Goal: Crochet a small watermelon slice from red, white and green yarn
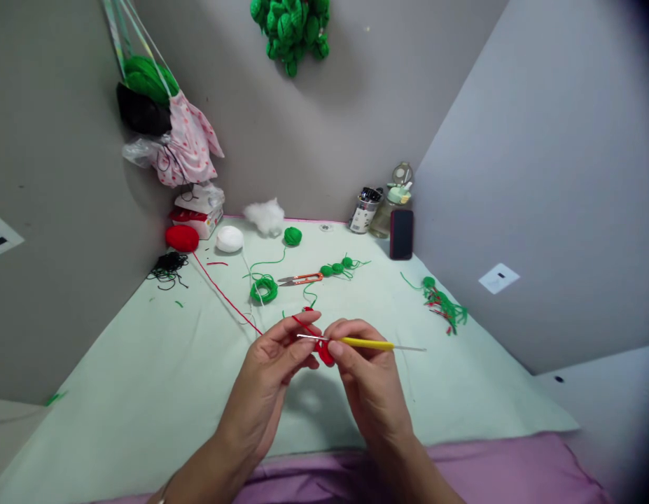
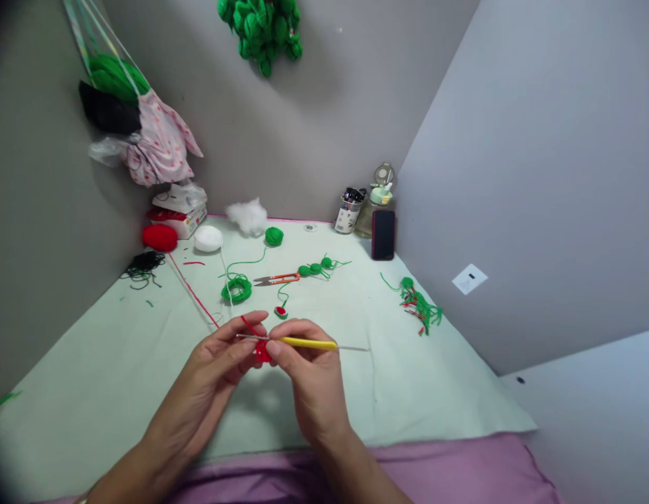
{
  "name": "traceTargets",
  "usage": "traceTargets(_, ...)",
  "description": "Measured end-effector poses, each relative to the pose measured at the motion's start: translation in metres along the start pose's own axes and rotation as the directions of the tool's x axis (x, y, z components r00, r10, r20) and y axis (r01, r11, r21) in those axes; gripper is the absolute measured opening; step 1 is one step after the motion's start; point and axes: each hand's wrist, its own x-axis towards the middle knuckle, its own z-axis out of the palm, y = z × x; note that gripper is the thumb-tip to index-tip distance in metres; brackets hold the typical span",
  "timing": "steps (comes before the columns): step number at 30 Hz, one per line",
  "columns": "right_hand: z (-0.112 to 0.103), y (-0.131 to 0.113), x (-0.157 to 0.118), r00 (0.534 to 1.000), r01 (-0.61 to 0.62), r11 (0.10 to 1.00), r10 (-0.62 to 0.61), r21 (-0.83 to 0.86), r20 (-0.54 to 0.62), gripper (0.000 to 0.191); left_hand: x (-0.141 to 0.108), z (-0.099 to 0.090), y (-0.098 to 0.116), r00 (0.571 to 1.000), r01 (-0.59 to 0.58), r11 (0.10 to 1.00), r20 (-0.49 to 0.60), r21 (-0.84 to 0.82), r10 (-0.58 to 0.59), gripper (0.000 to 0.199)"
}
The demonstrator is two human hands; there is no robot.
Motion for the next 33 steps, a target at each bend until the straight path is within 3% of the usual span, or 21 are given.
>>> traceTargets(5, -0.0009, 0.0001, -0.002, 1.0, 0.02, 1.0, -0.02, -0.004, -0.017, 0.017, 0.0004, 0.0004, 0.001, 0.997, 0.05, 0.998, 0.055, -0.032, -0.048, 0.033)
traceTargets(11, 0.0014, 0.0004, -0.0021, 0.987, 0.12, 0.99, -0.127, -0.079, -0.095, 0.014, -0.0025, 0.0007, -0.0024, 0.998, -0.056, 0.997, 0.04, 0.046, 0.054, 0.029)
traceTargets(16, 0.0027, -0.0007, -0.0033, 0.979, 0.179, 0.974, -0.19, -0.139, -0.071, 0.01, -0.0054, 0.0001, 0.0003, 0.995, -0.096, 0.993, 0.024, 0.064, 0.095, 0.028)
traceTargets(20, 0.0031, -0.002, -0.0035, 0.981, 0.182, 0.976, -0.189, -0.117, -0.049, 0.011, -0.0035, -0.001, 0.0002, 0.996, -0.068, 0.994, 0.055, 0.082, 0.064, 0.028)
traceTargets(27, 0.0049, 0.0006, -0.0024, 0.989, 0.11, 0.992, -0.115, -0.057, -0.088, 0.014, -0.0027, 0.0002, 0.0, 0.996, -0.088, 0.995, -0.006, 0.045, 0.089, 0.028)
traceTargets(33, 0.0058, 0.0017, -0.0039, 0.979, 0.165, 0.984, -0.172, -0.069, -0.113, 0.013, -0.0029, 0.0046, -0.0009, 0.995, -0.103, 0.995, 0.009, -0.007, 0.103, 0.034)
